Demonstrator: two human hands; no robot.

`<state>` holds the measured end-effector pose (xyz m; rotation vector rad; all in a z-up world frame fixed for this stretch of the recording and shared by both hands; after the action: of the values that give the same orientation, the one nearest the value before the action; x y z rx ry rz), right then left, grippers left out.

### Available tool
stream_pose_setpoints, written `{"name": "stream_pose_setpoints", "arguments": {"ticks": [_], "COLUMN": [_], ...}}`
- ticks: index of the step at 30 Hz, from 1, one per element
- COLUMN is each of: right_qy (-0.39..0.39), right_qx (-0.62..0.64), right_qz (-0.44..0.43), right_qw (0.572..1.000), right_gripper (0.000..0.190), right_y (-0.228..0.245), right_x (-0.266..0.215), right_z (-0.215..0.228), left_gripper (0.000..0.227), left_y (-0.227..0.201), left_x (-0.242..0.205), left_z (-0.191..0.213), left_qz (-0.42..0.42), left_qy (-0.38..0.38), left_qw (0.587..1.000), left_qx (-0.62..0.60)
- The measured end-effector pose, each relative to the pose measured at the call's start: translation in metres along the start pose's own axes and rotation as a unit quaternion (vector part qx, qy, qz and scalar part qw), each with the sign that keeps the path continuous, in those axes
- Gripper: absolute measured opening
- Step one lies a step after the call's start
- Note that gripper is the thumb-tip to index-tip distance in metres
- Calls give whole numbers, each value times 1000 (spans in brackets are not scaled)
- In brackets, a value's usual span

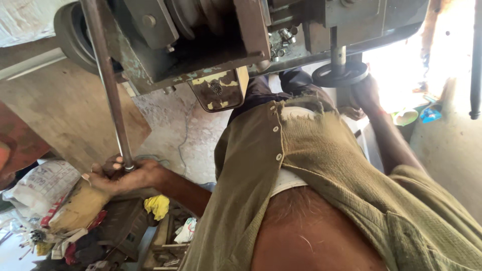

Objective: The person operates a manual machine by turning a crank with their right hand while holding a metal rod with their left hand. The camera is positioned overhead, showing the person's torso and the machine's components.

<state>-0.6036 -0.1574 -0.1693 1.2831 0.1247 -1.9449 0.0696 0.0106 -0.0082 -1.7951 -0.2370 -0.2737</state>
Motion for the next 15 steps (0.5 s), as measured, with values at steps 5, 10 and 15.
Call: {"name": "stream_pose_setpoints", "arguments": {"ticks": [5, 10, 15], "right_qy": [199, 153, 207], "right_qx": [-7, 85, 57], "right_qz": [28, 115, 32], "right_qw": [980, 978, 976], "right_gripper": [39, 37, 48], "right_y": [-16, -22, -31], "right_x": [-30, 51, -15], "right_z": [-34, -65, -6], "left_gripper": [34, 39, 39], "left_y": [-9, -24, -34], "left_x": [-5, -21, -47], "left_z": [-11, -23, -23], "left_qz": [8, 58, 71], "left_qy": [-23, -22, -1], "left_qw": [1000, 997, 996], "left_qx": [13, 38, 53]}}
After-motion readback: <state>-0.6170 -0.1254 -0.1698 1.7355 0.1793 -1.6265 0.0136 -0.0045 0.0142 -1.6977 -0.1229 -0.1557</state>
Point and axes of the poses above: each hand's wrist, its own x-axis towards the middle knuckle, its own z-axis out of the back of the hand, y = z × x, the point moved 6 cm from there along x, towards the middle knuckle, and after that the axes turned 9 degrees about -z, right-handed, at the moved point
